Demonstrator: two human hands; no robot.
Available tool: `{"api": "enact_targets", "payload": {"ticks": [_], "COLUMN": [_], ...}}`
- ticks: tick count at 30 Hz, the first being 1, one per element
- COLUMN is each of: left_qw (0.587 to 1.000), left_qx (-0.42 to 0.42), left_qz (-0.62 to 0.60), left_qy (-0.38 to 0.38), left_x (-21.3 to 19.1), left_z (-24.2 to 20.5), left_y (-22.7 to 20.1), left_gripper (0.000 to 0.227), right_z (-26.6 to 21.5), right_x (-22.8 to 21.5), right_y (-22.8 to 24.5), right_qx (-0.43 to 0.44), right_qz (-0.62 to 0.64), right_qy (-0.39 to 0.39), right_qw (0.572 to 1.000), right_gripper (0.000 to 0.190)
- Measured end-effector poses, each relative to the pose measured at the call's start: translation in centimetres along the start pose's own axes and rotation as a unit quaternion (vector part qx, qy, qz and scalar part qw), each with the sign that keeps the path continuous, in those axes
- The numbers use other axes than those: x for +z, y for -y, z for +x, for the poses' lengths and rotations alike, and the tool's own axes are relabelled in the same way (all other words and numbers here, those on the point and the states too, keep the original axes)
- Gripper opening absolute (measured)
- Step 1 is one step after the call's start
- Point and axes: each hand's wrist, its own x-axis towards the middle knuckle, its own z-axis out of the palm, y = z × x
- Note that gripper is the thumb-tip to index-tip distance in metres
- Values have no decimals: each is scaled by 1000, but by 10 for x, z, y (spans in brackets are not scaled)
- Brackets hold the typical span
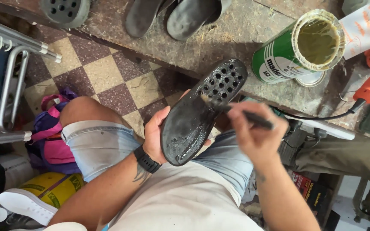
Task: The person applies a thick, dark adhesive to the bottom of a black shoe insole using a brush. They repeatedly dip the brush into a green can of glue and spread the substance evenly across the insole's surface, covering the holes and edges.
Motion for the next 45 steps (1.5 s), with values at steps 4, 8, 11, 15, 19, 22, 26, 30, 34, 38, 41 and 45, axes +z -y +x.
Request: {"api": "enact_targets", "payload": {"ticks": [4,8,11,15,19,22,26,30,34,38,41,45], "left_qw": [998,999,1000,997,996,999,1000,997,999,965,963,970], "left_qx": [26,24,5,-9,6,50,22,45,-42,40,55,39], "left_qz": [46,19,7,9,-1,-7,0,41,19,44,41,49], "left_qy": [37,40,-9,-76,-87,-13,17,-51,-4,-256,-260,-237], "left_x": [-2,-8,8,30,20,-3,7,31,48,84,86,69], "left_z": [2,3,-1,-6,-3,2,11,19,9,2,3,6], "left_y": [3,1,1,4,6,3,1,6,7,16,14,9], "left_gripper": [74,74,70,72,71,58,58,71,87,61,59,67], "right_z": [45,35,24,43,3,7,59,132,166,179,183,160], "right_x": [-19,-11,-16,-12,-7,-36,-112,-133,-128,-107,-113,-125], "right_y": [-9,-5,-13,-14,49,82,41,46,15,-7,-2,9], "right_qx": [-75,-76,-57,-72,-38,-10,49,187,56,99,146,273], "right_qz": [-68,-36,7,31,65,75,112,-19,-349,-437,-400,-74], "right_qy": [-47,-8,7,-13,60,211,-35,-75,74,176,190,-14], "right_qw": [994,996,998,997,995,975,992,979,932,876,885,959], "right_gripper": [11,12,19,16,14,17,12,16,15,19,22,11]}}
